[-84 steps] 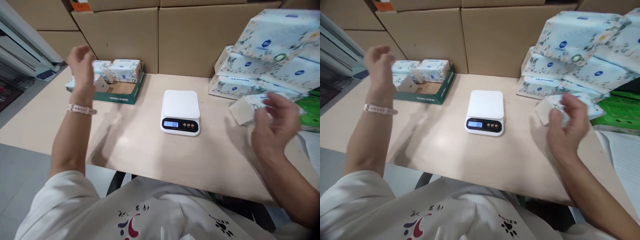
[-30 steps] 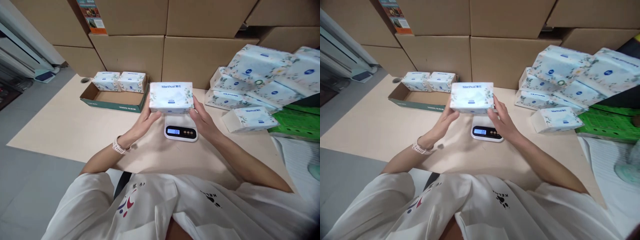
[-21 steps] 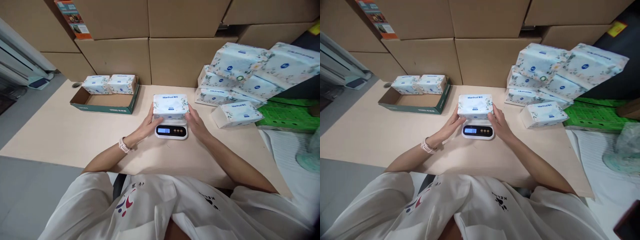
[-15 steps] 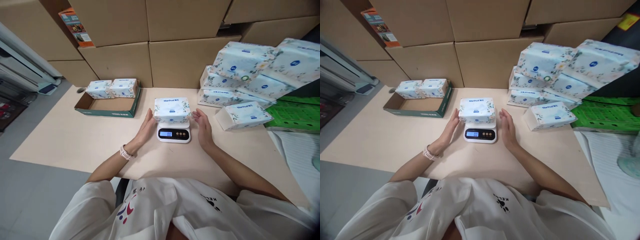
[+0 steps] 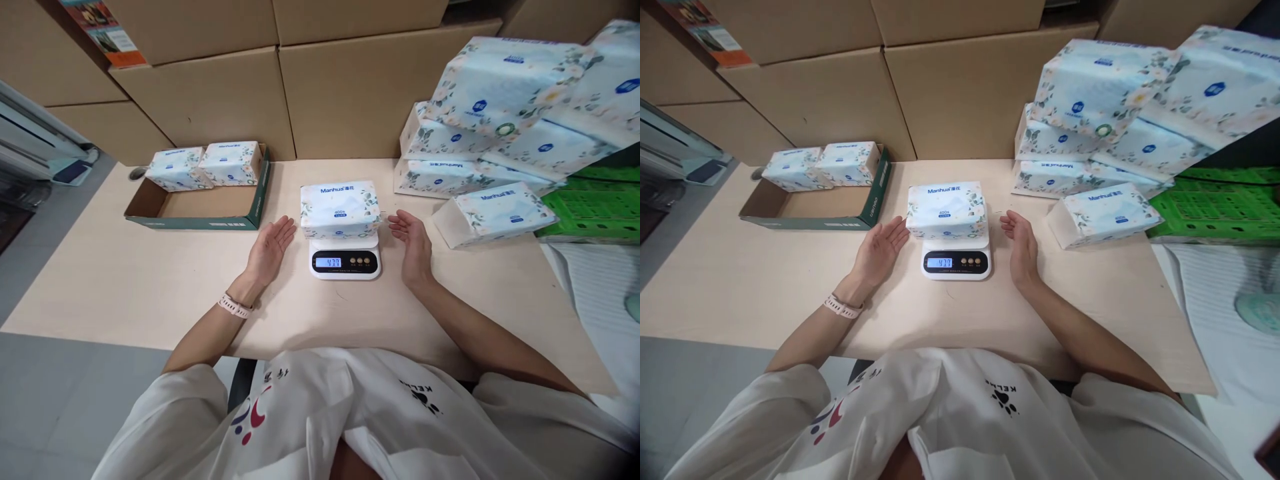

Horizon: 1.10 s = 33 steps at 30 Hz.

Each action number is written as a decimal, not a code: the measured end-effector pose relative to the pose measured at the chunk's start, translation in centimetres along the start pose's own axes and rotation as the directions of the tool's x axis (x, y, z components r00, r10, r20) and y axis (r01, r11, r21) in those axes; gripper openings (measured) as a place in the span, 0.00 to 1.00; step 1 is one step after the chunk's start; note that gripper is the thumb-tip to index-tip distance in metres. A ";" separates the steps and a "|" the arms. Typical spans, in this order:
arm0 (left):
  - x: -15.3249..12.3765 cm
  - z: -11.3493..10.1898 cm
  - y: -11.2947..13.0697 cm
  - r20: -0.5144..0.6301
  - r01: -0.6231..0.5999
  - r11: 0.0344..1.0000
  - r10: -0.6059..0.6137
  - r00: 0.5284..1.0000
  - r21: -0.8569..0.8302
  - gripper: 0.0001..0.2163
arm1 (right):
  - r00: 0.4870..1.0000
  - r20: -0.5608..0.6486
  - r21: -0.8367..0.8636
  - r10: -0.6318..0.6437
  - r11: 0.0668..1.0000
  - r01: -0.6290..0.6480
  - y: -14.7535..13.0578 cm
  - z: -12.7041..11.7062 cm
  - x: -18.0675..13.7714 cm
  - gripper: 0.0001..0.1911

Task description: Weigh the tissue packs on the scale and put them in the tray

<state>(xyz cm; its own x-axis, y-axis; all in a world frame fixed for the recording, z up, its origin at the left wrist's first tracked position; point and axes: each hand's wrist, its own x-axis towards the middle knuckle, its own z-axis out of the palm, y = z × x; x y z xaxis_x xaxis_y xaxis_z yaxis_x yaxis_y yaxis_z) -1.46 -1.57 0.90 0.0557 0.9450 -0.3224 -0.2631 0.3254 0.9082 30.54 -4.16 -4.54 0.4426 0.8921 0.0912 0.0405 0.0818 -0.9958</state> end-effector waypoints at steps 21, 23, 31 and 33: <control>-0.1 0.4 0.0 -0.047 -0.005 0.997 0.001 0.999 -0.080 0.22 | 1.000 0.004 -0.004 0.008 1.000 -0.008 -0.2 -0.1 -0.2 0.44; -0.1 0.3 0.0 -0.041 -0.011 0.997 0.008 0.999 -0.076 0.22 | 1.000 0.004 -0.008 0.004 1.000 -0.004 -0.1 -0.1 -0.2 0.44; 0.2 0.1 -0.4 -0.012 -0.041 0.999 0.041 0.999 -0.017 0.23 | 0.994 0.072 -0.061 -0.085 0.994 0.090 -0.7 0.0 -0.6 0.44; 0.1 0.0 -0.5 0.016 -0.050 0.999 0.049 0.999 0.016 0.26 | 0.989 0.104 -0.074 -0.109 0.990 0.117 -0.7 -0.2 -0.8 0.43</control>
<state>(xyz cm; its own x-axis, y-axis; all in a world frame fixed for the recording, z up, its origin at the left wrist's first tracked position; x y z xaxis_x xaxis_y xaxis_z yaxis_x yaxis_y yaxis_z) -1.34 -1.65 0.47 0.0581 0.9603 -0.2728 -0.2505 0.2785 0.9272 30.30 -4.99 -3.90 0.3403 0.9190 0.1990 0.1579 0.1527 -0.9756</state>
